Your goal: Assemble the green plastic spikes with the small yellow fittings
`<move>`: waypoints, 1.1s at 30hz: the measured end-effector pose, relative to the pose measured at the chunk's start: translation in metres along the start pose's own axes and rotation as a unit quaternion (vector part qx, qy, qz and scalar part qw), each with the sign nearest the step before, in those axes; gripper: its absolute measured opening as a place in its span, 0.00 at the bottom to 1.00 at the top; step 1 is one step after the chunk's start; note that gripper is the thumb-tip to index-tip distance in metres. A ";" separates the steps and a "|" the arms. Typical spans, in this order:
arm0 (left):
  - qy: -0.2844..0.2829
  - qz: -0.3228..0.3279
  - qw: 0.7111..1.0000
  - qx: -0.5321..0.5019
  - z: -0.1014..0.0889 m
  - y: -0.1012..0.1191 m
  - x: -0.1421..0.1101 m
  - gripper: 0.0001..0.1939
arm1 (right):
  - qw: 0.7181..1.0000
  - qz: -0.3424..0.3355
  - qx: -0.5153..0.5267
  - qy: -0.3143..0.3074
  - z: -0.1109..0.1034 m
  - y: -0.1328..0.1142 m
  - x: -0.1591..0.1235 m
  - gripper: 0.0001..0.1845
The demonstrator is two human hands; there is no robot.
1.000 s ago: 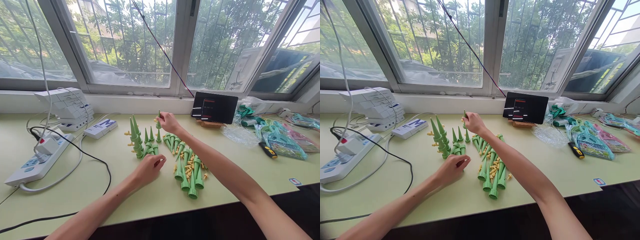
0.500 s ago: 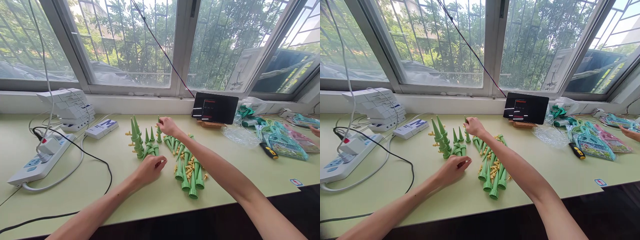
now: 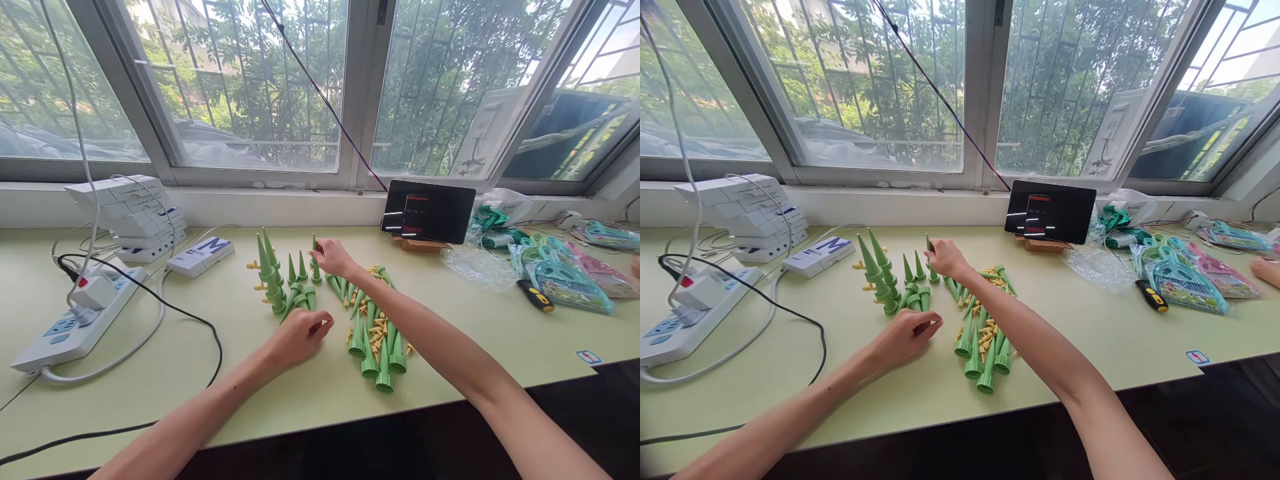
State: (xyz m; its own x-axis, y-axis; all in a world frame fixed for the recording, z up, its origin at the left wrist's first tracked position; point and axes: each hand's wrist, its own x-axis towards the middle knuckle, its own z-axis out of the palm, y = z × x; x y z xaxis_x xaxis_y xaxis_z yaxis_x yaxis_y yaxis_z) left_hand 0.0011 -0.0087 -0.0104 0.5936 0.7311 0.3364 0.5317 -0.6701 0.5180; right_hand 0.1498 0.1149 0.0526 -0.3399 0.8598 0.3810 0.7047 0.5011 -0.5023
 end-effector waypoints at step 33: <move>0.015 0.027 0.999 0.010 -0.001 -0.004 0.001 0.21 | 0.995 -0.082 0.006 0.052 -0.026 0.047 -0.093 0.23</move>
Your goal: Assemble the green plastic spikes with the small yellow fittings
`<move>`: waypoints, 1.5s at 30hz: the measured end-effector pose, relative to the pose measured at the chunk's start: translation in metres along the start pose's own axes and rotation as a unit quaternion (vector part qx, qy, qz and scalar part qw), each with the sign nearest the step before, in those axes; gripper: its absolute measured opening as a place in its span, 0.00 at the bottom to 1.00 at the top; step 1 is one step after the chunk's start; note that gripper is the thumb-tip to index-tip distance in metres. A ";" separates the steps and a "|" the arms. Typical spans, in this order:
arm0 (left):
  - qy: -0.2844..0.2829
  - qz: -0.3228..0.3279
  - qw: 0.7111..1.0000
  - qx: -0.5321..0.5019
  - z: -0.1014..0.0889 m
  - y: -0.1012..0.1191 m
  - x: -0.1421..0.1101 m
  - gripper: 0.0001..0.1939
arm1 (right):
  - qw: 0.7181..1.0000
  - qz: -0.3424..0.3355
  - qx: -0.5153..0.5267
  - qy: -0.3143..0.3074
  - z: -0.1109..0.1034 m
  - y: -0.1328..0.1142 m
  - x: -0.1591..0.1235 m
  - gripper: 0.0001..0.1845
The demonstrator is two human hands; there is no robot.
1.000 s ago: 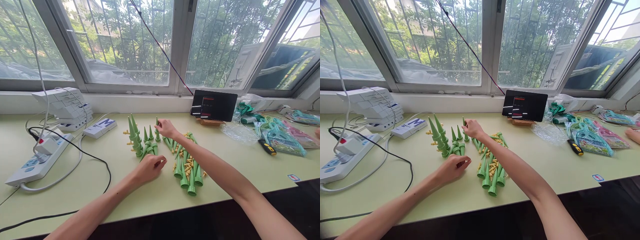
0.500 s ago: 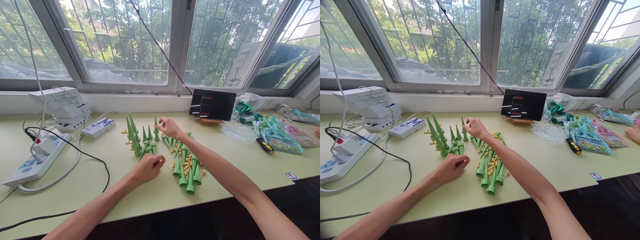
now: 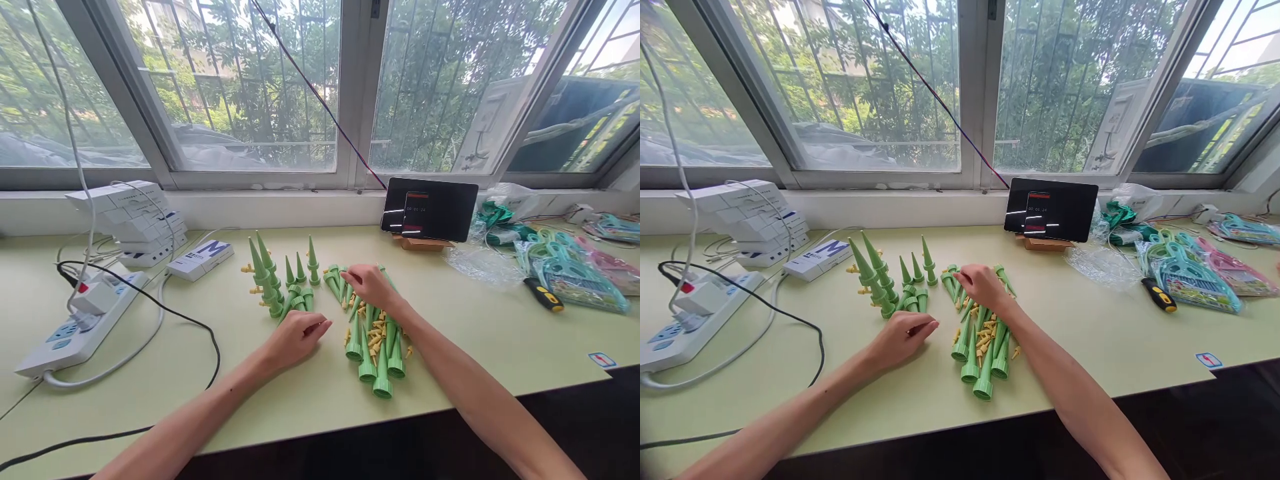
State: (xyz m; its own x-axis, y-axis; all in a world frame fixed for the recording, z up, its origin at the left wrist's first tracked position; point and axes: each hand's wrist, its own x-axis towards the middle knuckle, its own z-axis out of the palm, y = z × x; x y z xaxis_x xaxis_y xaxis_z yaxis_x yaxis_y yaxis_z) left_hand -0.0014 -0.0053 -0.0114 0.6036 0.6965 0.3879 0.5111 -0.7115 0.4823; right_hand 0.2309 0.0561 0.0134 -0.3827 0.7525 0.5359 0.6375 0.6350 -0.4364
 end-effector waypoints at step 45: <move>0.007 0.009 0.999 0.048 -0.002 0.004 0.001 0.20 | 0.979 0.015 -0.161 -0.122 0.022 -0.021 -0.019 0.16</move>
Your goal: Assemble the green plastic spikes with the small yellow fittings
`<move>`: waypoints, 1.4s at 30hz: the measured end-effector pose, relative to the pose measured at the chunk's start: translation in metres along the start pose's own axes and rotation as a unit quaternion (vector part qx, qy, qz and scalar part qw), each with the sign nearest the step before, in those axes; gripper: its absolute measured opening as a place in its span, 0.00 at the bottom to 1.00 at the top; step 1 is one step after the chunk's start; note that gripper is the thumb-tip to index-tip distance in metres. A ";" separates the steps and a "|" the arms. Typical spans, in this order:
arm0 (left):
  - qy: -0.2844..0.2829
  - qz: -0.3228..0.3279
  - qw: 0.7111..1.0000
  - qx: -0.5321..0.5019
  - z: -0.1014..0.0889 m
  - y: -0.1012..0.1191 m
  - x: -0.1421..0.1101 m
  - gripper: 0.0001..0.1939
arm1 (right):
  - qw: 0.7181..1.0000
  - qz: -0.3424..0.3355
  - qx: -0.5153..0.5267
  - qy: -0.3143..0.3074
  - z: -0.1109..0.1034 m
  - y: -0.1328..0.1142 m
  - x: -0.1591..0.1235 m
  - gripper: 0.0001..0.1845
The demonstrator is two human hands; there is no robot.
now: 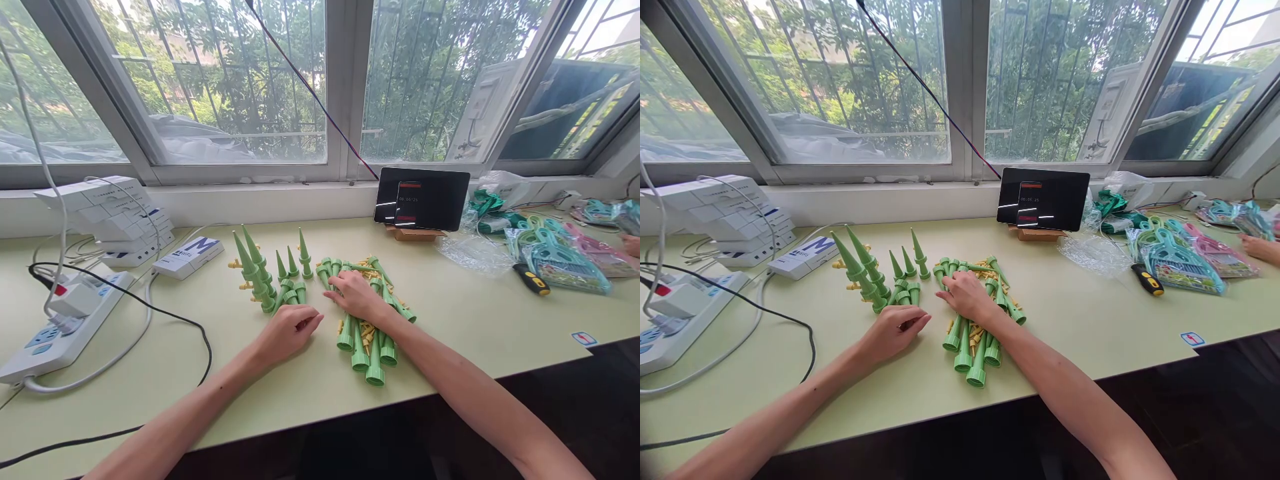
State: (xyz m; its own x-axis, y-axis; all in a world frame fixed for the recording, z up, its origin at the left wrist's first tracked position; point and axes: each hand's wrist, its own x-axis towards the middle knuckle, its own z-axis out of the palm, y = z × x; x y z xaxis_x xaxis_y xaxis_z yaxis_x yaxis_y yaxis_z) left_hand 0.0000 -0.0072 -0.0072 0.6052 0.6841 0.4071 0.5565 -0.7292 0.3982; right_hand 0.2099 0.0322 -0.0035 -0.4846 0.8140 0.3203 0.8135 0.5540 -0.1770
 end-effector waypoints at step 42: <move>0.006 0.002 1.000 -0.006 -0.001 0.002 0.000 0.19 | 0.992 0.061 0.099 0.038 -0.005 -0.008 -0.002 0.06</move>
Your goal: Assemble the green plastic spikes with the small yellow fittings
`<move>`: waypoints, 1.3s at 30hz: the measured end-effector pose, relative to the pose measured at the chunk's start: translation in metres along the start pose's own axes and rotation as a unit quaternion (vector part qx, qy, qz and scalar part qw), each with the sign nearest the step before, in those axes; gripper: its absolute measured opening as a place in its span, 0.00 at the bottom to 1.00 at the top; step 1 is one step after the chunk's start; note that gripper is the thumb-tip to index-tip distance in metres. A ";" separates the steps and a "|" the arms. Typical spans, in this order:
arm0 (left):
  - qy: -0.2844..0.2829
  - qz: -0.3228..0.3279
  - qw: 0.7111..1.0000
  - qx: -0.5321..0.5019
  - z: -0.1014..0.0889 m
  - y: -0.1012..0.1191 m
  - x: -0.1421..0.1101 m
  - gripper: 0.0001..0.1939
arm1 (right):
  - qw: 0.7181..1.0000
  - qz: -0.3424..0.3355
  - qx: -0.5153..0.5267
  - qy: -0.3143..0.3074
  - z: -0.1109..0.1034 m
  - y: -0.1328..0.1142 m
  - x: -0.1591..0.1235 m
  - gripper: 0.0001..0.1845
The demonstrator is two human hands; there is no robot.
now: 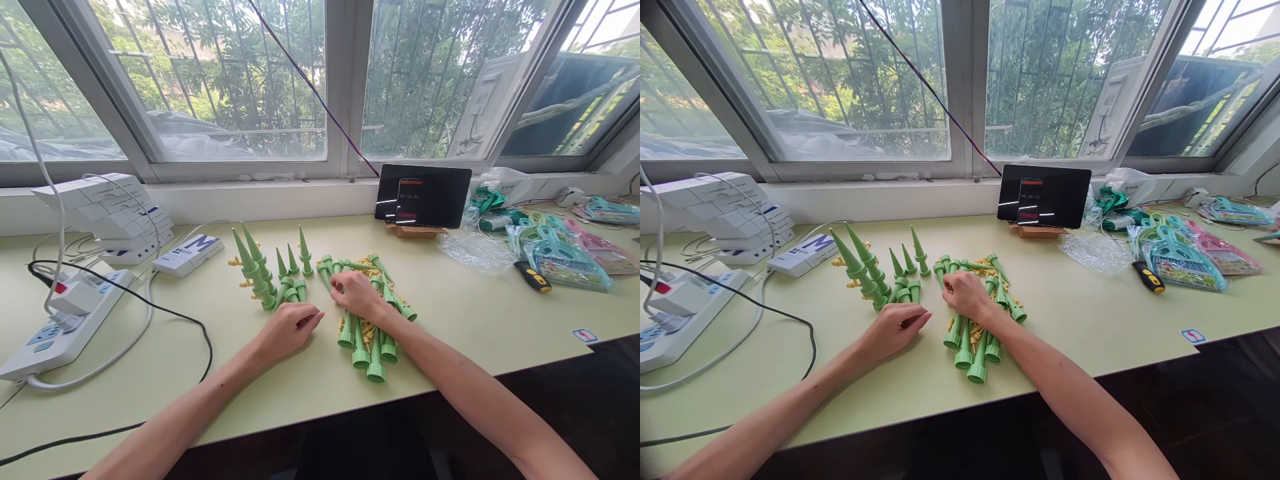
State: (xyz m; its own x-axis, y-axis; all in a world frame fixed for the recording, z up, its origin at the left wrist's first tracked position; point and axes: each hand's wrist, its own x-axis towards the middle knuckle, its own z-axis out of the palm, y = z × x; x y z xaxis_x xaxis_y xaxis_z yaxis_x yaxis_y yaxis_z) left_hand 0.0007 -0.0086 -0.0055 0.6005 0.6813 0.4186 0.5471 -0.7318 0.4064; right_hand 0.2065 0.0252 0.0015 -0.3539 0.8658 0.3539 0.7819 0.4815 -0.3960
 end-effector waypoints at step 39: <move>0.125 -0.286 0.856 -0.411 -0.011 0.001 0.010 0.20 | 0.946 -0.244 0.212 0.012 -0.002 -0.022 -0.013 0.05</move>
State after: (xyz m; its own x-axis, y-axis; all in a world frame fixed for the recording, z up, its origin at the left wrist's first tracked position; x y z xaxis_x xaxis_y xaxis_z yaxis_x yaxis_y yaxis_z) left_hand 0.0006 -0.0026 0.0075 0.1713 0.9821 0.0789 0.0528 -0.0892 0.9946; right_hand 0.1946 0.0027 0.0072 -0.6038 0.5252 0.5997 0.2505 0.8392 -0.4827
